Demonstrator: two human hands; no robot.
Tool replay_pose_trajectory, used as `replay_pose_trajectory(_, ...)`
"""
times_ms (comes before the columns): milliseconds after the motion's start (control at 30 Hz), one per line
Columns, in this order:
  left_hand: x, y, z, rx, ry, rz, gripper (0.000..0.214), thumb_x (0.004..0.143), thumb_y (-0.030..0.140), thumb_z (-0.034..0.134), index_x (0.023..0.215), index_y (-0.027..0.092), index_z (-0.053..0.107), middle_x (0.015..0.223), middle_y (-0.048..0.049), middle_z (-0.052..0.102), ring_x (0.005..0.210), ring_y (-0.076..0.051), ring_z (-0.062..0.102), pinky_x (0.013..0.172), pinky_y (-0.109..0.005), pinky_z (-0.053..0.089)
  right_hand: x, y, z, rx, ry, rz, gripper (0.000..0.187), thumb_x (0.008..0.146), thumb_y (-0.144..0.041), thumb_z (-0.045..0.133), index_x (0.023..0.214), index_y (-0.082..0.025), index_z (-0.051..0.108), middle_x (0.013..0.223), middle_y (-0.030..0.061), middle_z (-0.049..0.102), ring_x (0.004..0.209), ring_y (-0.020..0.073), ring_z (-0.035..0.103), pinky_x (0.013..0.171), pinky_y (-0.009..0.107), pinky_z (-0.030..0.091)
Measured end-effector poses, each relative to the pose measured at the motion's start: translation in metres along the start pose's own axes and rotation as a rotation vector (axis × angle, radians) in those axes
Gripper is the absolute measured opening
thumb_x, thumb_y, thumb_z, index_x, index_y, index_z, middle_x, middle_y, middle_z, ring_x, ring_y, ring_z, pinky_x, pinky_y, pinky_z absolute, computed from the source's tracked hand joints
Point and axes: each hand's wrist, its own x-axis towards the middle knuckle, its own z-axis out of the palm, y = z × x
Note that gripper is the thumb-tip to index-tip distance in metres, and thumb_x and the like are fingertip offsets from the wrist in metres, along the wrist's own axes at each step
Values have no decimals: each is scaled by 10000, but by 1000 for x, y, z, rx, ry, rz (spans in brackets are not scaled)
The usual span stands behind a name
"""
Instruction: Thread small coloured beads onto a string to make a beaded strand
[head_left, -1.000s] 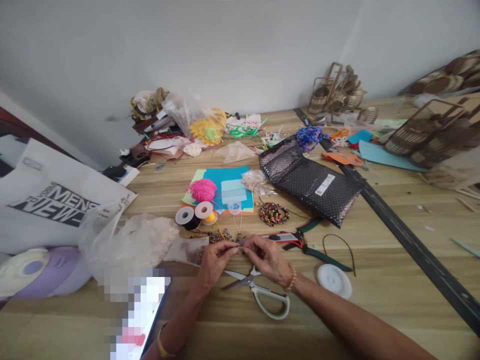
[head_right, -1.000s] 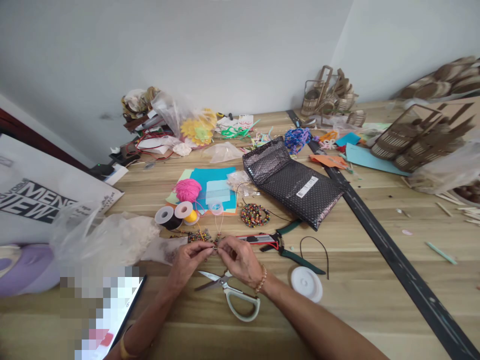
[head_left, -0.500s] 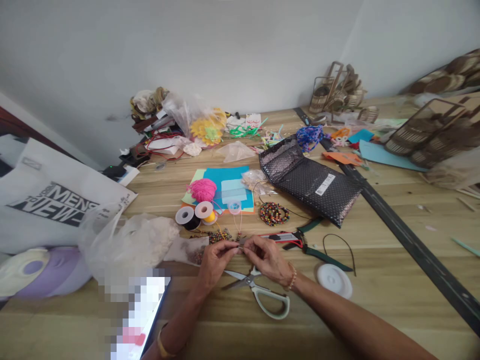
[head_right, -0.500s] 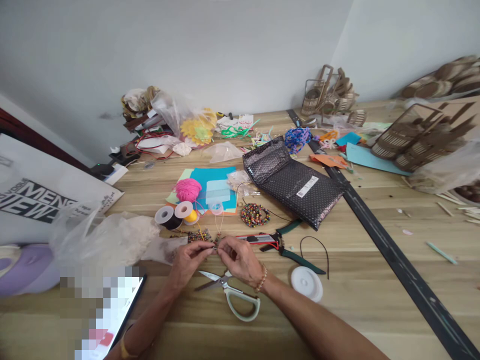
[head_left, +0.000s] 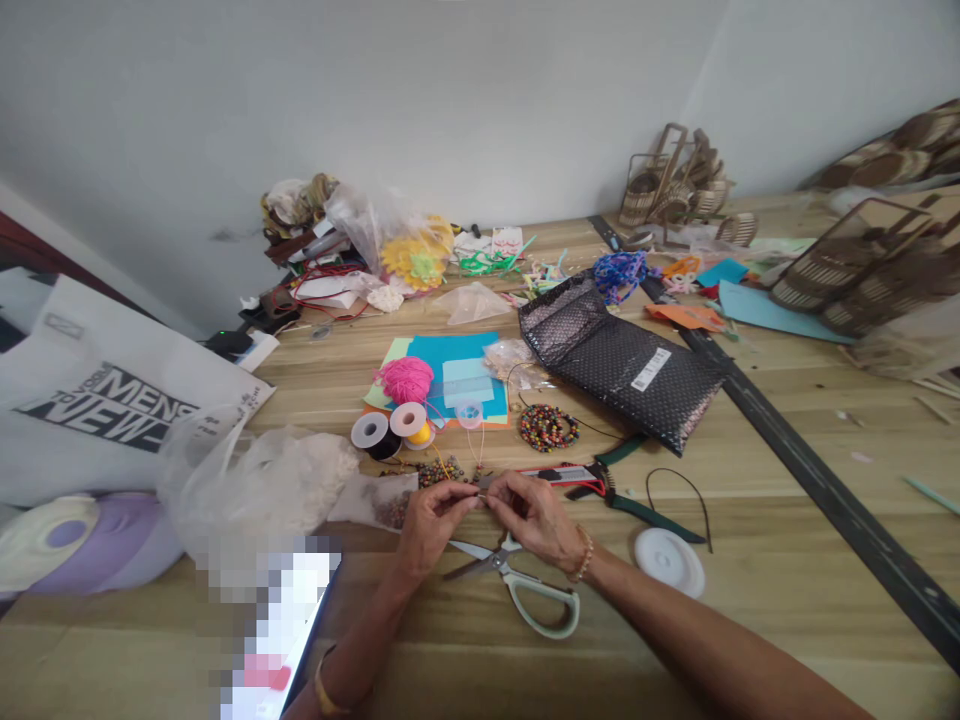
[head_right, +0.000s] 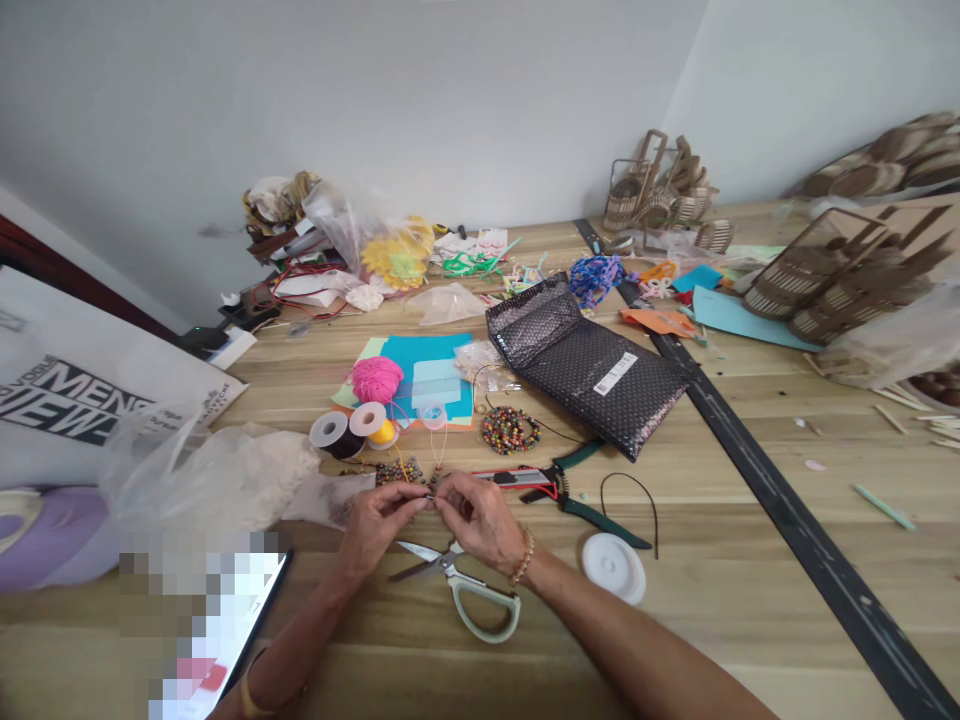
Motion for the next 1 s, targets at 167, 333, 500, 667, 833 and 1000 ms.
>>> replay_pose_trajectory(167,0,0,0,-3,-5,-2,147,717,252,660,786,159,751,778,-64,769,729,-202,704,679,-268,553,0,0,0,-6,-4,2,161,882,-237,520,745,-164,566,582,-15,521,509,100,470,487,193,385)
replay_pose_trajectory(333,0,-1,1,7,-5,9,133,721,237,661,784,162,751,778,-62,768,729,-197,702,684,-264,551,0,-1,0,1,-9,12,162,878,-235,524,739,-164,567,582,-20,523,505,95,470,487,187,383)
replay_pose_trajectory(500,0,-4,2,-9,-13,22,139,719,243,663,787,159,750,773,-62,767,725,-197,702,681,-265,550,1,-3,-1,5,-20,-2,148,869,-219,525,740,-163,569,598,-19,529,513,95,477,497,187,385)
replay_pose_trajectory(667,0,-4,2,-12,-21,13,138,717,232,662,787,154,752,780,-68,768,734,-201,703,694,-270,548,1,-2,-1,-4,-31,-9,154,875,-221,523,744,-160,577,608,-13,536,526,100,485,508,191,393)
replay_pose_trajectory(833,-1,-4,3,-6,-26,25,126,716,233,670,773,157,752,777,-67,766,742,-203,701,706,-275,546,0,1,0,-3,-29,-4,149,877,-224,526,754,-162,583,595,-15,533,510,99,475,493,191,386)
replay_pose_trajectory(1000,-1,-4,3,-5,-39,24,129,709,238,682,783,163,756,790,-66,770,750,-208,705,715,-282,555,0,2,0,-16,-29,-3,138,869,-222,529,755,-166,582,586,-19,530,509,102,477,494,194,384)
